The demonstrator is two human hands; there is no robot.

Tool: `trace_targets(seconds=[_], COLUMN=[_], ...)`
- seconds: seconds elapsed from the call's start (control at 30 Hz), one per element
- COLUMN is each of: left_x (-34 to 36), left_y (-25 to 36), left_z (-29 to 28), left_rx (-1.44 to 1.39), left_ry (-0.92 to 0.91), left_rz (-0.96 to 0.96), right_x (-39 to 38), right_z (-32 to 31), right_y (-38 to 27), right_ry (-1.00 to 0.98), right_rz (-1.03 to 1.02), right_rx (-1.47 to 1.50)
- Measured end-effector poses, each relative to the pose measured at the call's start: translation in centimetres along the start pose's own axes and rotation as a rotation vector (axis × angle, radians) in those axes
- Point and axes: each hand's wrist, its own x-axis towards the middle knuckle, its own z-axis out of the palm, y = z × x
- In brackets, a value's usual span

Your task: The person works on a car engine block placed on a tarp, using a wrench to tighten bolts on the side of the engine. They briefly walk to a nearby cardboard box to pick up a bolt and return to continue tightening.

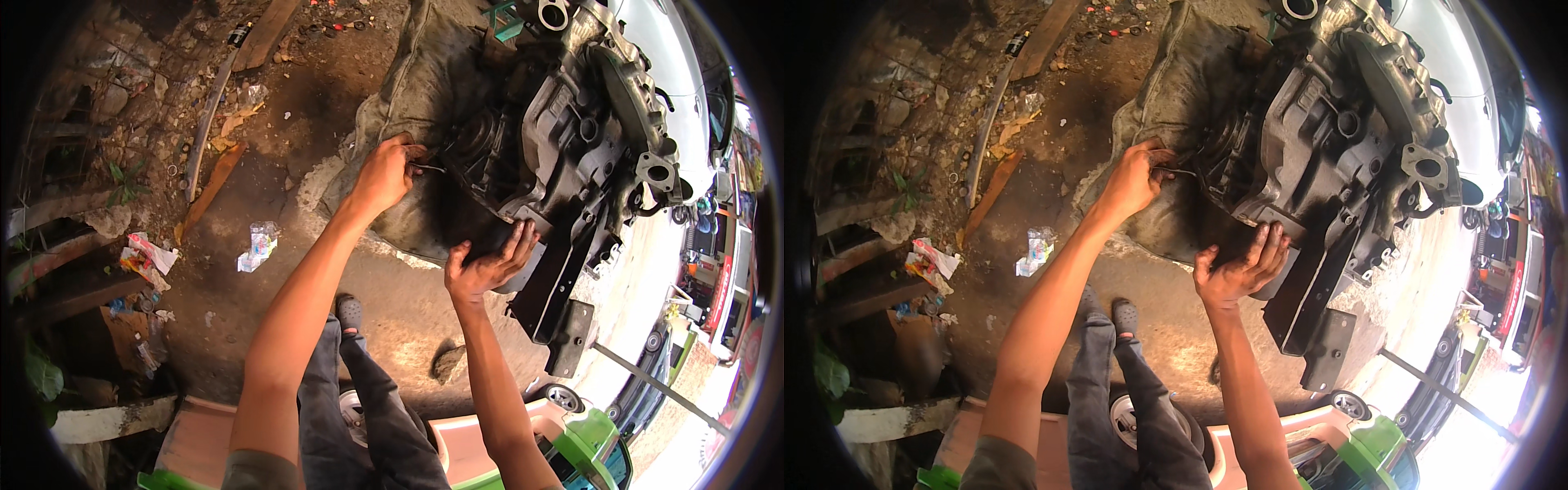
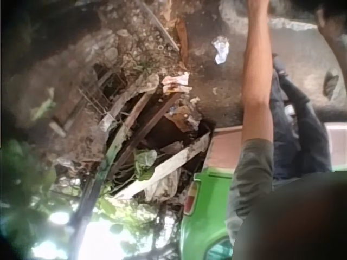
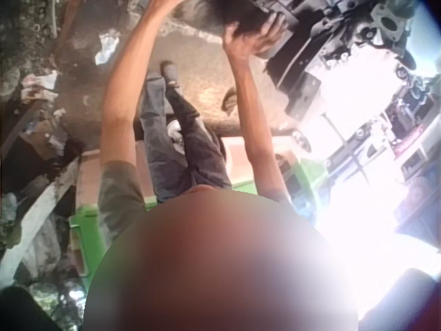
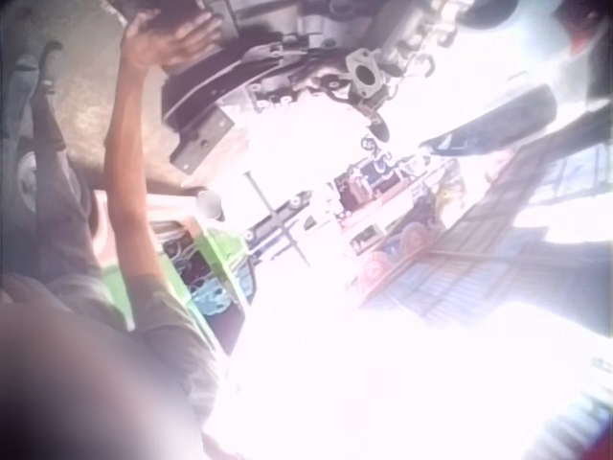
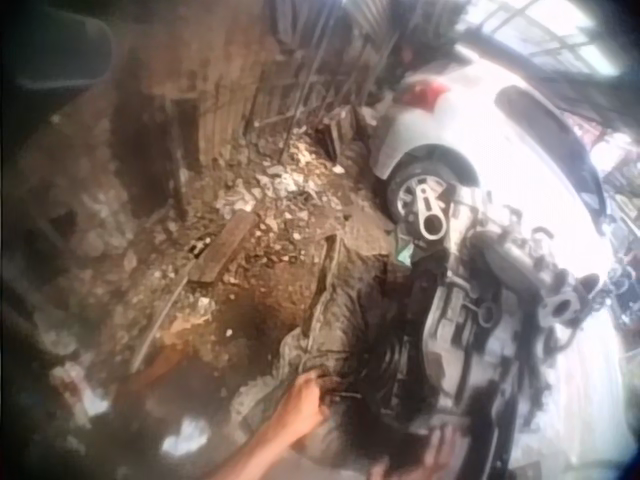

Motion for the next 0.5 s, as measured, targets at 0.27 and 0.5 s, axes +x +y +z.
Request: trace_targets(seconds=[0.27,0.5], left_x=[0.7,0.4], left_y=[-1.8,-1.3], left_z=[0.6,1.0], left_rx=[-0.079,0.075], left_ry=[0.001,0.145], left_rz=[0.044,0.147], right_x=[0.0,0.0], right_z=[-0.1,0.0], right_y=[0.0,0.1], right_ry=[-0.012,-0.012], right_rz=[0.015,0.02], right_rx=[0.028,0.043])
